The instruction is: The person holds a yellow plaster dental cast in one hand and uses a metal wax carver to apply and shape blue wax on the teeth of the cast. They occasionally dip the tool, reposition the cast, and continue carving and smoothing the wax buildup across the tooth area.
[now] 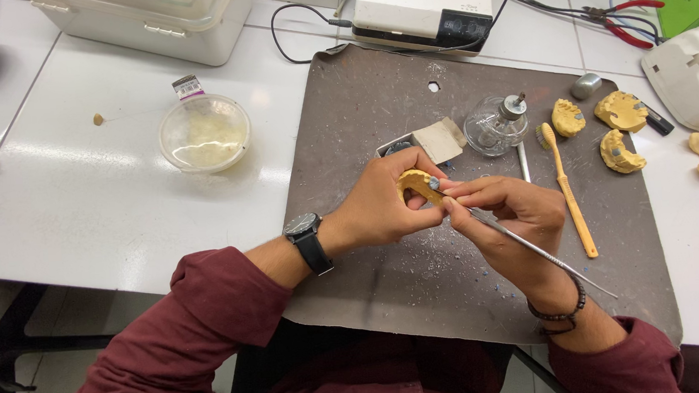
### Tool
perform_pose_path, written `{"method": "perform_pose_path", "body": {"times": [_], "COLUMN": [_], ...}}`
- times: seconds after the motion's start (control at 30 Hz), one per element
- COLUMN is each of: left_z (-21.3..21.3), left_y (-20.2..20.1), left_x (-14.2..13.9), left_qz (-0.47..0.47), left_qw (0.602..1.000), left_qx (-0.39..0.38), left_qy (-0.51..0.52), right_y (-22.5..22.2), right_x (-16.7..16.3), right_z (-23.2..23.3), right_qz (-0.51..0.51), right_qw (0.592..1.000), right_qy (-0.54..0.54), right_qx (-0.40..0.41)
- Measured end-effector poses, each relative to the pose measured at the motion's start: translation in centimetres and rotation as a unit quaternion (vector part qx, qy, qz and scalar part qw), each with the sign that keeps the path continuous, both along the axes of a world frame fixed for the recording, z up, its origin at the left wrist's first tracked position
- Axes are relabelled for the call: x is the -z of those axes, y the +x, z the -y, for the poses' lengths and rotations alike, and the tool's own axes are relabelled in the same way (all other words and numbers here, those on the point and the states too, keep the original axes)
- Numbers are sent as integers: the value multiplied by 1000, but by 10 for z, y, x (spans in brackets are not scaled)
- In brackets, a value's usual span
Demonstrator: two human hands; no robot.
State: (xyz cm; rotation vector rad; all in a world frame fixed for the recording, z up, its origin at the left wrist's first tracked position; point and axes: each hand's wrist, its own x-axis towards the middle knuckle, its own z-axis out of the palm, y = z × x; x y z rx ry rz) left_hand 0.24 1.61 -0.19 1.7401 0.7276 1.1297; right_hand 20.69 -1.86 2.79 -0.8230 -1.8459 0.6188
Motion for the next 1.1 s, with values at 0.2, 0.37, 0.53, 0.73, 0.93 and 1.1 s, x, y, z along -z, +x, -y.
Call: {"method": "perform_pose_path", "body": {"times": [0.2,0.37,0.53,0.73,0.93,1.1], "left_z": [2,2,1,1,5,4], "left_y": [0,0,0,0,1,2], "left_x": [-5,-4,-1,-3,-10,-15], "left_qz": [-11,-24,-13,-23,-22,-31], "left_qw": [999,999,999,995,989,994], "left_qx": [-11,-21,-12,-38,-63,-13], "left_qy": [38,40,36,88,130,-101], "right_y": [-1,-3,-1,6,22,24], "right_x": [3,2,-1,3,1,4], "right_z": [-1,1,-1,-2,-11,-14], "right_qz": [-22,-16,19,-37,-140,-144], "right_qw": [1000,1000,1000,999,988,987], "right_qy": [-3,1,16,8,-24,-32], "right_qx": [18,17,3,4,57,67]}}
